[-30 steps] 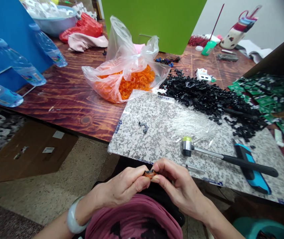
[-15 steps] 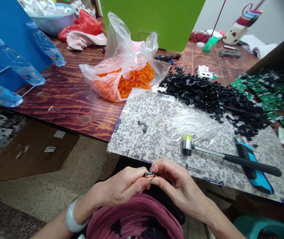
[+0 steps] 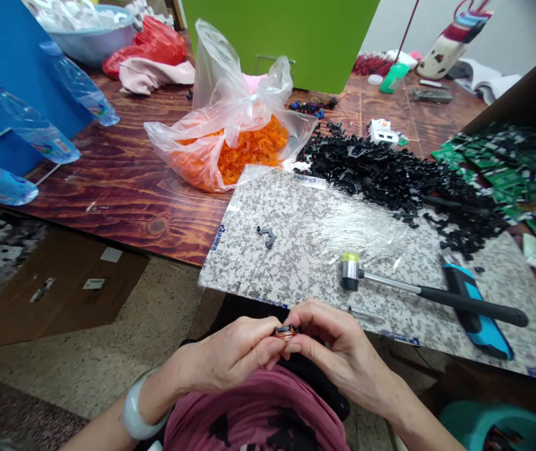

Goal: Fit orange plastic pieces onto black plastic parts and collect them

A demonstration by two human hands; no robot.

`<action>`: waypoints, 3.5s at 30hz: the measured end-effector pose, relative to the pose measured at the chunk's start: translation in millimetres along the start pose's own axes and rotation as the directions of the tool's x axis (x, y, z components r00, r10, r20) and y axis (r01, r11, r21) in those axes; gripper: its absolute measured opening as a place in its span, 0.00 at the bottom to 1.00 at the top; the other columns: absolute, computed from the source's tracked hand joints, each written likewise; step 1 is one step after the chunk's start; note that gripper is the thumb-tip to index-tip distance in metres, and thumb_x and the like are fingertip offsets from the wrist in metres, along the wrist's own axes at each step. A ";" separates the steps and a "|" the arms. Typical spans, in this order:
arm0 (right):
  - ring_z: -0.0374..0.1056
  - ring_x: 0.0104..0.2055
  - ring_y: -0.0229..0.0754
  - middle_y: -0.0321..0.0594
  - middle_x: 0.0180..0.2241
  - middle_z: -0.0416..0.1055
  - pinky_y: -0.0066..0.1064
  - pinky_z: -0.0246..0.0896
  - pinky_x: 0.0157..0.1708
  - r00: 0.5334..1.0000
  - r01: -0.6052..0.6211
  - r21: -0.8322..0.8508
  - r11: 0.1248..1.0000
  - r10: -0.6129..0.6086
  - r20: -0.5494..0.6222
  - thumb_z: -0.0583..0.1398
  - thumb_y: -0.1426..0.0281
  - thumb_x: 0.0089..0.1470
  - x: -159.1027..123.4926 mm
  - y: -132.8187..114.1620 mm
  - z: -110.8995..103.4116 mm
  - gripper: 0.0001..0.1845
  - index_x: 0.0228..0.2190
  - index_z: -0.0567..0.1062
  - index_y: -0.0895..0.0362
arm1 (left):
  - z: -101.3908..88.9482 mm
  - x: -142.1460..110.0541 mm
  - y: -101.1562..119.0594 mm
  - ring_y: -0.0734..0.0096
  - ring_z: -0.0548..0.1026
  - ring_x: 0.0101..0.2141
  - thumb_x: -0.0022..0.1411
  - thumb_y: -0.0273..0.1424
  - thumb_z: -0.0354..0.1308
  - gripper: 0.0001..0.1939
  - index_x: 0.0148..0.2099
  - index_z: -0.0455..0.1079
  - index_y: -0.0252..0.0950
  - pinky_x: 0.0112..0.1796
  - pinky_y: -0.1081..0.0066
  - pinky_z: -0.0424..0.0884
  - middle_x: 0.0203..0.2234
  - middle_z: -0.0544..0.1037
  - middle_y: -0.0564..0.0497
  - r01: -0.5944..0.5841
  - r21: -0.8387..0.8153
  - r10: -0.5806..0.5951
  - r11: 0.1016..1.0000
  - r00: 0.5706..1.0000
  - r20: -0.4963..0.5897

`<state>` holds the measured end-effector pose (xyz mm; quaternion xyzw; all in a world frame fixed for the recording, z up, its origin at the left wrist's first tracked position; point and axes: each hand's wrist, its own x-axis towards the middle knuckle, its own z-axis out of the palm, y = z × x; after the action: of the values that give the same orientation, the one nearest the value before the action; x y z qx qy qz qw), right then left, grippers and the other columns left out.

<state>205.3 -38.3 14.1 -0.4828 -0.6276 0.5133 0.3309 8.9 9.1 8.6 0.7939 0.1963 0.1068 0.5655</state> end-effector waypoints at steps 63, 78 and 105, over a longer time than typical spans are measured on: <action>0.63 0.28 0.34 0.35 0.28 0.68 0.24 0.58 0.29 0.996 0.077 -0.078 0.994 -0.080 -0.041 0.60 0.71 0.57 -2.6 -1.2 15.9 0.02 0.33 0.72 0.56 | 7.6 -14.6 -6.4 0.74 0.58 0.23 0.69 0.30 0.40 0.13 0.30 0.56 0.38 0.27 0.74 0.57 0.23 0.59 0.57 -0.001 0.017 0.002 1.000 0.996 -0.086; 0.63 0.22 0.30 0.34 0.25 0.73 0.20 0.59 0.22 0.978 -0.034 0.338 0.941 0.100 -0.182 0.58 0.70 0.58 6.3 12.3 20.9 0.08 0.37 0.78 0.52 | 8.9 -15.5 -0.6 0.74 0.64 0.25 0.69 0.35 0.41 0.16 0.35 0.65 0.33 0.30 0.75 0.63 0.25 0.67 0.53 0.167 -0.474 -0.256 0.864 0.958 -0.130; 0.70 0.36 0.43 0.43 0.36 0.75 0.31 0.61 0.35 0.956 -0.069 -0.848 0.526 -0.207 -0.207 0.54 0.63 0.61 156.0 -4.6 -73.0 0.15 0.40 0.78 0.55 | -8.0 -7.2 -17.6 0.78 0.61 0.21 0.62 0.49 0.52 0.22 0.32 0.67 0.32 0.24 0.76 0.59 0.19 0.64 0.57 -0.024 -0.761 -0.514 0.648 0.723 -0.461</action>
<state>221.5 132.9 24.5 -0.6246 -0.7622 0.0556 0.1608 -4.1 17.8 -4.8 0.3799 0.4323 0.3563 0.7361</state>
